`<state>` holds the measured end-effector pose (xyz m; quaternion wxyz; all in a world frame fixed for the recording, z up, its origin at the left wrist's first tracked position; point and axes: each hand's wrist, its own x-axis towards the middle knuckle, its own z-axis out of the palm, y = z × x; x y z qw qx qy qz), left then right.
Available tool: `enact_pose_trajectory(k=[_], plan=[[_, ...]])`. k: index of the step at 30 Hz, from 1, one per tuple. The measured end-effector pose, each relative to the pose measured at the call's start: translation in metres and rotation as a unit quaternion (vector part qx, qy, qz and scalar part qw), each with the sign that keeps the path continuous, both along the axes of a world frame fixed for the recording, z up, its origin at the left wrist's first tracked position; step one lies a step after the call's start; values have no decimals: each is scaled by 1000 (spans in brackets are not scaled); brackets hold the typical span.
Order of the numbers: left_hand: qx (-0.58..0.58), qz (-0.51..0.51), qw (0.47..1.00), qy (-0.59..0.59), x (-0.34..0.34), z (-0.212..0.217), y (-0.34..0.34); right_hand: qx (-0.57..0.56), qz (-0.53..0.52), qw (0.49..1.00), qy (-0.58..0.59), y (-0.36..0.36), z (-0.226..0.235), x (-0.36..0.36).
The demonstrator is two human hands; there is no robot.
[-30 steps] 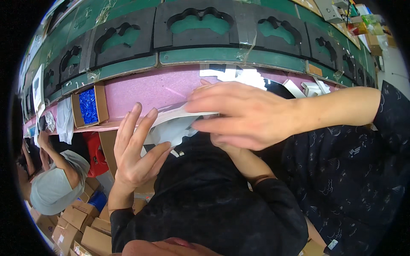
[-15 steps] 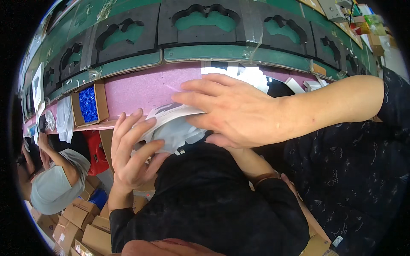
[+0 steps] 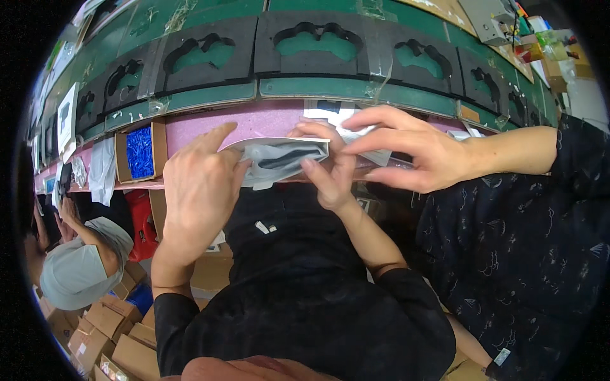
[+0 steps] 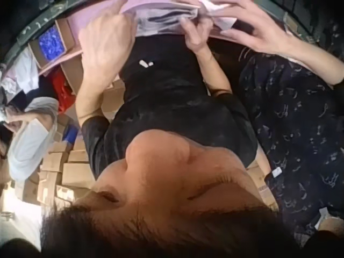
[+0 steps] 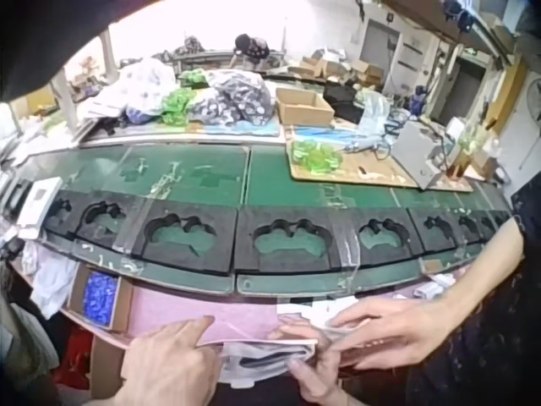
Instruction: Packing electronic devices, manuals, and components into retail boxes on a factory production line.
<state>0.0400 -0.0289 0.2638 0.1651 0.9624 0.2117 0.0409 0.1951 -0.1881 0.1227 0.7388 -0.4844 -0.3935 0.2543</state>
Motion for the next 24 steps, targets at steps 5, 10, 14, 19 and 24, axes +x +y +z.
enact_pose_trajectory(k=[5,10,14,19,24], plan=[[-223,6,946,-235,-33,-12,24,-5,-104,994,32,15,10,-8],[-522,130,756,-373,-62,-75,17,5,-77,997,19,20,5,-5],[-596,156,656,-437,-45,-102,7,22,-56,989,136,24,12,-4],[-625,158,629,-433,-34,-90,18,-32,-88,985,142,31,24,-11],[-610,56,653,-446,-45,-99,29,8,-135,979,154,43,30,-12]])
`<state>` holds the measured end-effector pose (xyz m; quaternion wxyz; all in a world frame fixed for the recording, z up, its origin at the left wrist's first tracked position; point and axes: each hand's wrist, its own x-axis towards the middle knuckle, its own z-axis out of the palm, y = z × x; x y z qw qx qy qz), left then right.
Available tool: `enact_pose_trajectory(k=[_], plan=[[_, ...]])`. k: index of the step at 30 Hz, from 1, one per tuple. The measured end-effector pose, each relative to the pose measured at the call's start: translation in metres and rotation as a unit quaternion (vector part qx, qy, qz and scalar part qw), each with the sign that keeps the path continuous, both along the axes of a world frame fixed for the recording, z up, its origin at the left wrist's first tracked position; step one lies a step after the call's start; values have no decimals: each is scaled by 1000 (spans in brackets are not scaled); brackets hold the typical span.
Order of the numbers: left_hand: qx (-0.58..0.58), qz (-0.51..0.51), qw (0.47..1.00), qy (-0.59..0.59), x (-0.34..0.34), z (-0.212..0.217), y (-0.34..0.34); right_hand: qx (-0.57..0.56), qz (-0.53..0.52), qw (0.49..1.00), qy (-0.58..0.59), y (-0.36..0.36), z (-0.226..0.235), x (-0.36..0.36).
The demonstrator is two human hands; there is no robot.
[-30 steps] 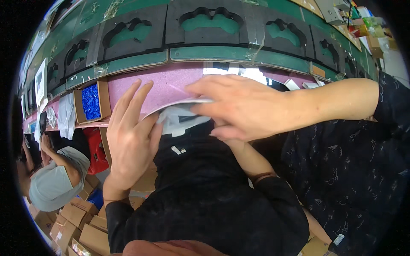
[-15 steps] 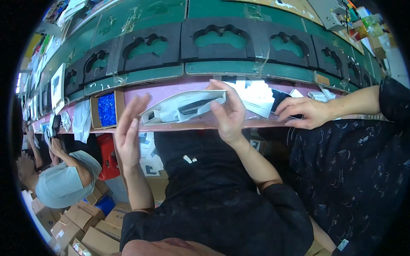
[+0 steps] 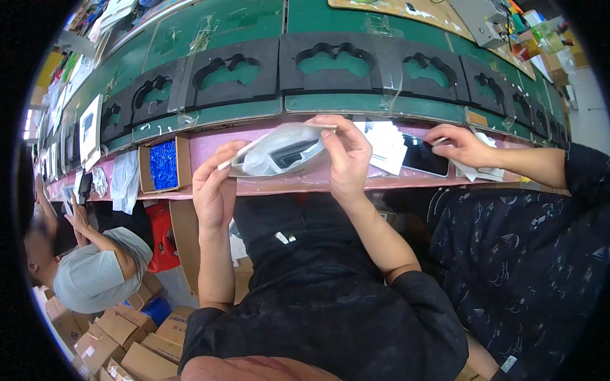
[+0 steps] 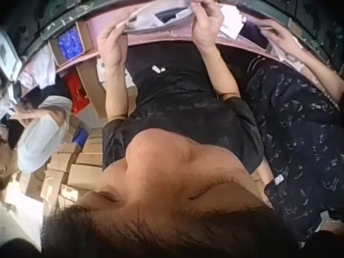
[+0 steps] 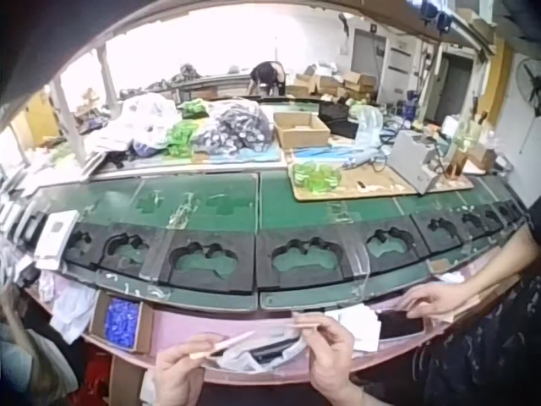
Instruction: Packing electronic devices, manuals, and components into retail boxes on a factory production line.
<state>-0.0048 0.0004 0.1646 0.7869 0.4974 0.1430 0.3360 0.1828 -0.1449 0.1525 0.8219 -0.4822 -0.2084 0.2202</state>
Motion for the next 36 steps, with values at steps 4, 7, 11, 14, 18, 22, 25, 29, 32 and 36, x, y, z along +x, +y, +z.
enact_pose_trajectory(k=[4,7,11,14,18,22,25,29,32,36], plan=[[36,19,999,9,-6,-4,-1,53,15,994,-96,5,-11,4],[38,7,999,-16,-2,-9,2,49,1,995,-89,10,-9,0],[140,73,985,67,6,5,-12,33,-40,993,-106,20,-10,-3],[166,151,962,158,18,17,-36,40,-41,993,-99,24,-11,-6],[63,179,959,209,29,21,-39,43,-12,996,-82,18,-9,-9],[120,193,944,238,30,22,-36,54,45,991,-116,9,-6,-8],[185,255,931,184,31,10,-38,27,22,982,-185,11,-11,-12],[393,316,861,72,13,-15,-27,19,12,983,-184,16,-16,-12],[439,315,835,108,6,-9,-25,20,8,984,-179,19,-17,-12],[547,239,770,226,5,23,-16,14,13,984,-179,18,-16,-14]])
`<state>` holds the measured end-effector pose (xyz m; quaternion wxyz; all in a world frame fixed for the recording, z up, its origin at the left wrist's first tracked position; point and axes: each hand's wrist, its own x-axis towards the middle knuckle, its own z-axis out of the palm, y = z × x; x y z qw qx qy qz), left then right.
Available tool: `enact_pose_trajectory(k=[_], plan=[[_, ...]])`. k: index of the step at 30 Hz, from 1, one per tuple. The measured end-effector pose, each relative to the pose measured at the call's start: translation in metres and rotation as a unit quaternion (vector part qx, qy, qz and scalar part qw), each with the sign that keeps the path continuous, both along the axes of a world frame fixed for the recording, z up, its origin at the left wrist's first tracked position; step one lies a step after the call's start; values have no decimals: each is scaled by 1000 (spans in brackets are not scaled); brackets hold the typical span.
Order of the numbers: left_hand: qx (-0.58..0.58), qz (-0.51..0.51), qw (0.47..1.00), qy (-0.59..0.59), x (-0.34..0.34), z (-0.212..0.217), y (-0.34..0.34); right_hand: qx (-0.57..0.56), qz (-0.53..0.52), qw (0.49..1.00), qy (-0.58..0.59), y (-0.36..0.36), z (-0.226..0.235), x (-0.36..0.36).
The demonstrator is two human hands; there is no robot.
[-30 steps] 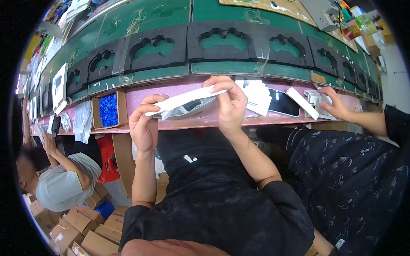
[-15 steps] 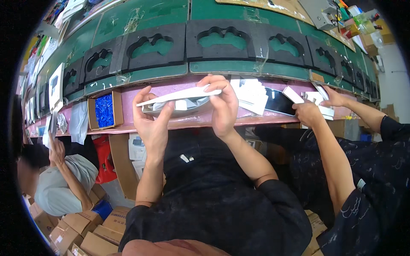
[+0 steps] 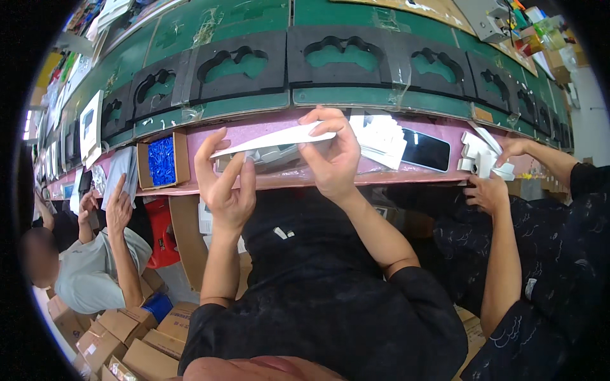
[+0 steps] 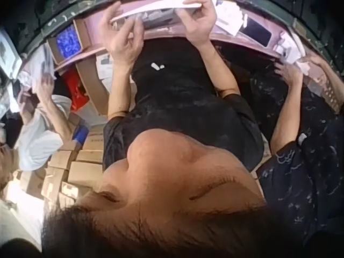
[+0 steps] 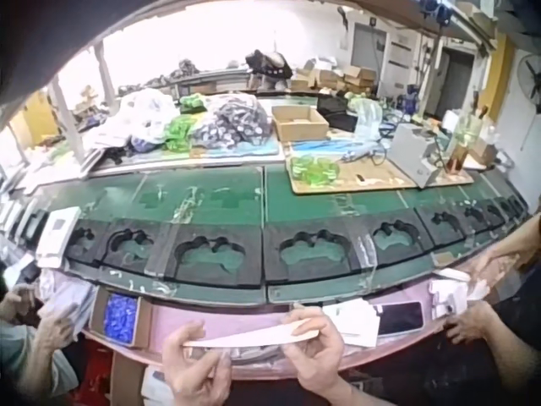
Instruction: Packing electronic devices, manuals, and components into retail boxes on a factory production line.
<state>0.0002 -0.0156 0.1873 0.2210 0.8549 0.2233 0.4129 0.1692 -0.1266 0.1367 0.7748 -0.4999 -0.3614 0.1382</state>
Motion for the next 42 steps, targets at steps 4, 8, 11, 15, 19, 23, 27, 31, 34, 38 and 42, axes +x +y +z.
enact_pose_trajectory(k=[4,8,11,15,19,23,27,31,34,38,42], plan=[[49,-49,994,89,10,40,2,-2,4,1000,-7,-2,1,-1],[48,-94,989,99,19,54,12,-9,-17,1000,8,-12,3,0],[76,-123,983,110,20,64,12,-19,4,1000,-15,-11,0,2],[162,-182,940,240,33,79,4,14,17,999,29,-14,-7,2],[175,-209,913,305,37,89,-1,0,-1,1000,10,-22,-7,2],[151,-201,895,369,31,95,2,13,10,1000,-2,-17,-7,2],[153,-203,901,353,33,80,6,7,3,1000,-24,-26,-13,11],[165,-216,928,253,35,80,9,-24,-29,997,-63,-32,-12,21],[58,-189,971,137,20,66,9,-18,-19,998,-60,-30,-16,23],[-22,-143,978,149,25,45,-1,-6,-14,998,-56,-27,-16,22],[-75,-117,981,139,28,34,-6,-10,-10,998,-54,-31,-16,20]])
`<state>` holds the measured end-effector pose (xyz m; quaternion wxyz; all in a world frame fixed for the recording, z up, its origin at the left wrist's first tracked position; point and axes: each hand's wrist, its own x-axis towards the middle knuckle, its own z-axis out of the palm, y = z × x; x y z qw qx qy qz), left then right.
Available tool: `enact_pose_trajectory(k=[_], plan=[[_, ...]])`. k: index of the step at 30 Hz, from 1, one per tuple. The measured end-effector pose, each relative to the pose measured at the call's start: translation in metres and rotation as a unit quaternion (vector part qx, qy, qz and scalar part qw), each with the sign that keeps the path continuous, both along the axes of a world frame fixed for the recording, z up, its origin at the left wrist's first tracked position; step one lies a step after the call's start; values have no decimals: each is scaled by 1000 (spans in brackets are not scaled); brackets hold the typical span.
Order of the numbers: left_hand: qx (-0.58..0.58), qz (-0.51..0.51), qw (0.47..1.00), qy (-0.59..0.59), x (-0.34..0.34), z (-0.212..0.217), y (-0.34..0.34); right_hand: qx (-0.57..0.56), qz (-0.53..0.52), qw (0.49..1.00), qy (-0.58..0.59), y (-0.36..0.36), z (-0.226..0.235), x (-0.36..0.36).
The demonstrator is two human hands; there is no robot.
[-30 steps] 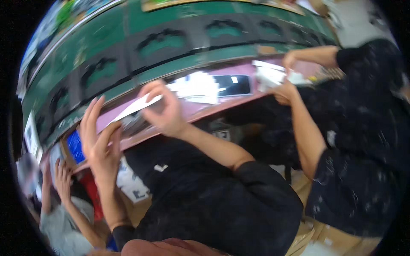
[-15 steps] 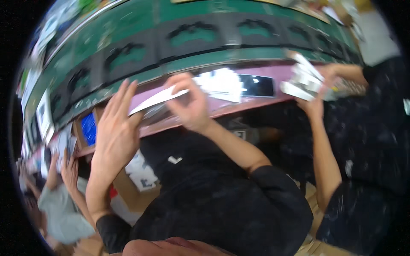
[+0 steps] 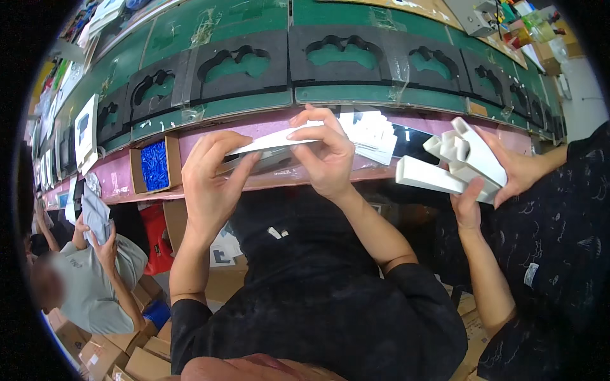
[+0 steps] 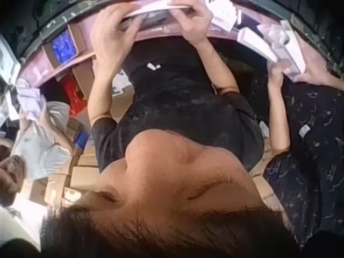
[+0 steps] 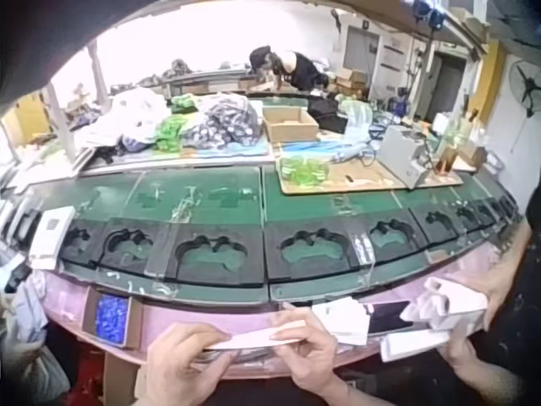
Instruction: Packing electronic devices, manuals, and components into retail boxes on a factory production line.
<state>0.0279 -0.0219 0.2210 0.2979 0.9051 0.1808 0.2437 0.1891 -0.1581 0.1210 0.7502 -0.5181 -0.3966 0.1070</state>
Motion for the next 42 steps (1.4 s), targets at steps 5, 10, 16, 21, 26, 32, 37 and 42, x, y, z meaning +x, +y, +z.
enact_pose_trajectory(k=[5,10,16,21,26,32,37,42], plan=[[51,-20,997,-45,-5,-7,5,-4,24,1000,-11,-2,7,0],[-158,-5,985,-68,-36,-14,21,4,24,999,-35,1,-3,3],[-225,-8,973,-42,-47,-16,22,-2,22,999,-29,3,0,-1],[-211,-26,977,-21,-51,-13,30,-66,41,997,-20,-4,18,3],[-156,-16,987,27,-46,5,27,-200,80,964,-154,-15,55,22],[-97,-65,993,3,-48,2,31,-218,106,958,-156,-11,66,23],[-74,-60,995,-5,-51,3,29,-223,106,953,-178,-11,71,23],[-90,-50,995,-1,-54,5,32,-254,103,936,-219,-7,84,20]])
